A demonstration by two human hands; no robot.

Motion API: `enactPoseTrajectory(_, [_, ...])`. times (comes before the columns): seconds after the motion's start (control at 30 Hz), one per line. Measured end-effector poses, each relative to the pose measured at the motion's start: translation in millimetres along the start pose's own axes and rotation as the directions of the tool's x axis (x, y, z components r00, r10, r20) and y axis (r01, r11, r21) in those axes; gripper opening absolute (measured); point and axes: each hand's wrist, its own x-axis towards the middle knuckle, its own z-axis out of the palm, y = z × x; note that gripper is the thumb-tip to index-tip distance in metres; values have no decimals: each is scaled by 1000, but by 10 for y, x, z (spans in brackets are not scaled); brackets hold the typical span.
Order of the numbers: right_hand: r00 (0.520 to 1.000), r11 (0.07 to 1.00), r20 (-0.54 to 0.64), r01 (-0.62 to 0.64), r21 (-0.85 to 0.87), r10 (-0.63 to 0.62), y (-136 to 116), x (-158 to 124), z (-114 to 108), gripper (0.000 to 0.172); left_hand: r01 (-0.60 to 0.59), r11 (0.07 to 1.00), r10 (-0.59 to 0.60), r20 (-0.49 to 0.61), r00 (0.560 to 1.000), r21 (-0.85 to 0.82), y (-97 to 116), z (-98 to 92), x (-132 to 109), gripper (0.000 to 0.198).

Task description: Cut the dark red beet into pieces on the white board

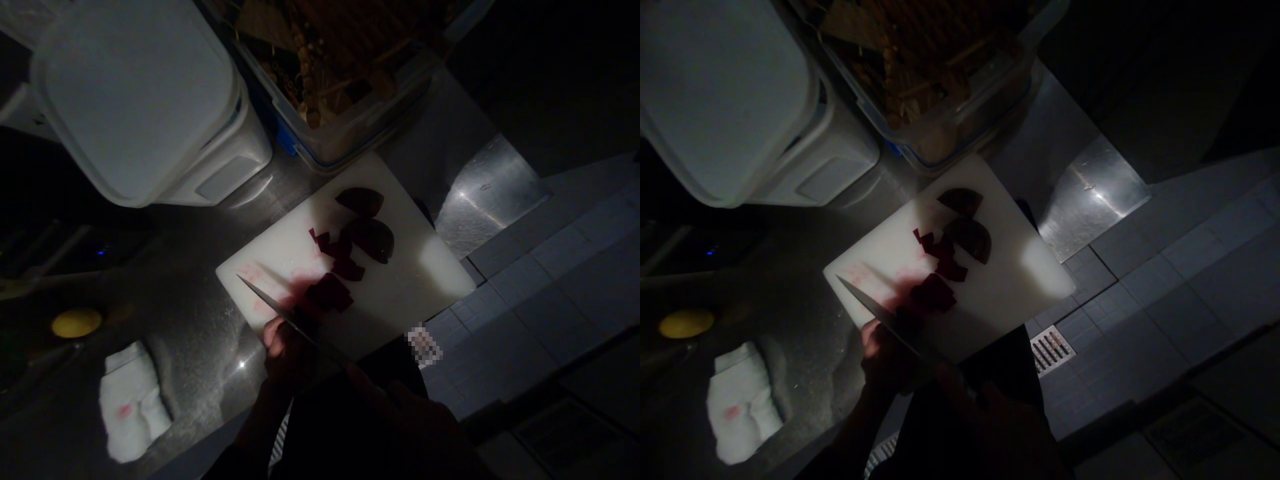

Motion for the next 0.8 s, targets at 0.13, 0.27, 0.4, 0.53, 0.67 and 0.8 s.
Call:
enactPoseTrajectory(0.13, [1000,1000,13,-11,-3,11,-3,16,13,100,-108,994,109,-53,993,13,74,-25,157,16])
enactPoseTrajectory(0.27, [1000,1000,20,-20,-7,20,-13,21,17,103,-108,994,108,-25,994,19,24,-29,120,14])
enactPoseTrajectory(0.4, [1000,1000,22,-16,-5,16,-18,25,16,103,-19,1000,19,-1,1000,5,-15,-9,23,16])
enactPoseTrajectory(0.53, [999,1000,30,-12,-2,12,-17,20,26,101,-7,1000,7,-18,1000,10,21,-2,35,19])
enactPoseTrajectory(0.67, [999,1000,34,-12,-2,12,-16,8,33,98,-79,996,81,-57,995,36,55,-7,117,18])
enactPoseTrajectory(0.8, [999,1000,39,-18,0,18,-16,14,27,97,-97,994,100,-65,993,55,68,-22,160,16])
